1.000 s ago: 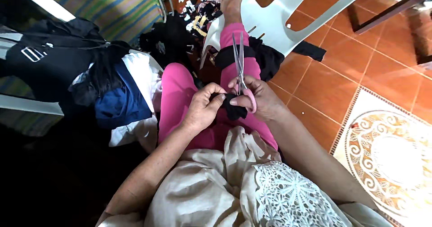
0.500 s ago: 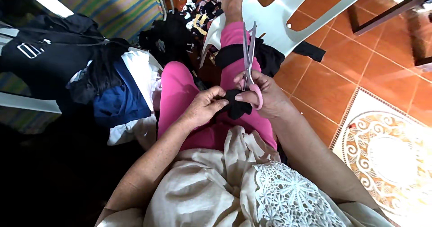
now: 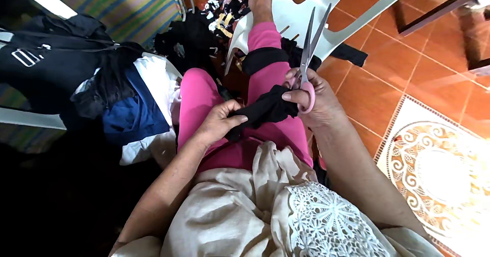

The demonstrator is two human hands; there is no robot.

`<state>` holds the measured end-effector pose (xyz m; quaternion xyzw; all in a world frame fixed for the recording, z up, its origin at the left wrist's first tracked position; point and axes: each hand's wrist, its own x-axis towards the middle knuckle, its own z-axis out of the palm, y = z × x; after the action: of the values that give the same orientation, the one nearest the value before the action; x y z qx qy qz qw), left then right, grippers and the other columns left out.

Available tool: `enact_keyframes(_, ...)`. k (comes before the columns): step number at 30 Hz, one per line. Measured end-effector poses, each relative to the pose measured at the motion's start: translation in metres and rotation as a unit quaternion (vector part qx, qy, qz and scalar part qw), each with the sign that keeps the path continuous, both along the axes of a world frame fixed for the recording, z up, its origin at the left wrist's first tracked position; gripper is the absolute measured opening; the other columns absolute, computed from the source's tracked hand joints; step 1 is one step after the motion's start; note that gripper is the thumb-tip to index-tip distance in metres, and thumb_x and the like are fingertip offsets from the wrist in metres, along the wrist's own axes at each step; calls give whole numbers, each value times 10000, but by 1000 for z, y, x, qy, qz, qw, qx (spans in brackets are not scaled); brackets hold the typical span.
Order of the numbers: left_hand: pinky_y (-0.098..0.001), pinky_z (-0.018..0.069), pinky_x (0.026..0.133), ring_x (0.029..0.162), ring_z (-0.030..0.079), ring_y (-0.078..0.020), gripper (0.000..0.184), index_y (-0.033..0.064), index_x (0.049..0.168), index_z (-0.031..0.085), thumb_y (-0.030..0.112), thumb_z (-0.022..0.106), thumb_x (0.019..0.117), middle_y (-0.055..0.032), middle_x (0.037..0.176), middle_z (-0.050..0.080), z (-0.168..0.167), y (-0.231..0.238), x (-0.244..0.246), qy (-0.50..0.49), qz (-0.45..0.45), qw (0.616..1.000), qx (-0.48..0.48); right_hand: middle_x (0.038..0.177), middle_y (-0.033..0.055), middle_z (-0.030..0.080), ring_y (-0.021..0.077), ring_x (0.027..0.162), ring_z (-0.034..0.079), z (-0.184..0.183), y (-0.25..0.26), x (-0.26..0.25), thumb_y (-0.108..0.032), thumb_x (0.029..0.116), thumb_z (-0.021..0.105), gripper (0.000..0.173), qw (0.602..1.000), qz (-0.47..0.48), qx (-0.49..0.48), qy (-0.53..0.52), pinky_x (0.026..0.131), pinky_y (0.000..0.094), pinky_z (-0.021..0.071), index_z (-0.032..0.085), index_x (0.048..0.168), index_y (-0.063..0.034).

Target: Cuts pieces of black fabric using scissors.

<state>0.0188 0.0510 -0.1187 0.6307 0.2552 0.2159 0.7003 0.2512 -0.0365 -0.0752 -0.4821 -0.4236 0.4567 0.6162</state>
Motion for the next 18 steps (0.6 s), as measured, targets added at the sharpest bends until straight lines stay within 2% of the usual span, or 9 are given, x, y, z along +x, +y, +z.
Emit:
enact_keyframes(3, -224, 540, 683, 759, 623, -56, 153, 64, 887, 614, -60, 699, 858, -8, 862, 652, 1, 5, -3, -31, 20, 999, -3, 868, -83, 643, -14, 682, 592, -6, -3, 4, 6, 792, 752, 366, 1000, -20, -9, -9, 587, 138, 524, 666, 1093, -183)
enact_keyframes(5, -240, 547, 745, 852, 628, -69, 174, 55, 862, 604, -65, 726, 830, -28, 945, 653, 0, 4, -2, -24, -4, 1000, 3, 856, -86, 639, -11, 690, 594, -9, -4, 3, 11, 776, 747, 380, 999, -28, -17, -10, 604, 148, 530, 664, 1090, -186)
enact_keyframes(7, -272, 546, 832, 957, 624, -75, 135, 54, 833, 602, -21, 714, 834, -29, 1027, 653, -5, 0, 3, -29, -50, 998, -19, 835, -86, 640, -13, 664, 587, -11, -4, 1, 14, 768, 747, 384, 1000, -21, -20, -4, 579, 145, 521, 665, 1085, -187)
enact_keyframes(8, -283, 545, 842, 957, 625, -71, 104, 66, 829, 600, 13, 688, 851, -16, 1023, 655, -7, -3, 6, -35, -68, 996, -51, 830, -81, 636, -14, 639, 575, -11, -4, -1, 14, 768, 743, 383, 1000, -13, -22, -4, 550, 140, 508, 659, 1086, -183)
enact_keyframes(9, -276, 548, 822, 904, 632, -52, 68, 91, 836, 615, 51, 651, 878, 20, 961, 664, -8, -7, 9, -41, -79, 992, -86, 822, -77, 626, -13, 616, 557, -11, -4, -3, 14, 769, 741, 381, 1000, -3, -24, -3, 525, 139, 491, 656, 1086, -179)
enact_keyframes(11, -261, 561, 789, 824, 648, -25, 151, 127, 882, 666, 116, 541, 967, 66, 862, 681, -6, -12, 16, -46, -91, 983, -150, 803, -69, 630, -6, 587, 548, -10, -4, -7, 11, 768, 744, 377, 999, 23, -27, -2, 504, 148, 481, 654, 1087, -171)
enact_keyframes(13, -249, 559, 770, 797, 652, -25, 236, 132, 909, 671, 145, 460, 1016, 67, 831, 684, 1, -15, 22, -32, -86, 976, -198, 795, -63, 622, -3, 586, 546, -8, -5, -9, 17, 766, 738, 377, 999, 40, -20, -4, 509, 149, 483, 660, 1089, -163)
enact_keyframes(15, -261, 571, 817, 853, 670, -44, 215, 103, 1017, 660, 110, 446, 1023, 41, 900, 700, 3, -13, 23, -42, -99, 968, -227, 804, -60, 631, -6, 587, 551, -6, -6, -10, 16, 761, 737, 384, 999, 41, -17, -3, 505, 145, 482, 660, 1094, -160)
enact_keyframes(18, -268, 564, 840, 888, 657, -54, 179, 89, 1106, 585, 11, 487, 979, 29, 953, 674, 9, -12, 21, -50, -110, 970, -212, 830, -73, 645, -14, 589, 550, -4, -6, -7, 13, 759, 731, 397, 999, 37, -24, -21, 495, 141, 470, 649, 1099, -175)
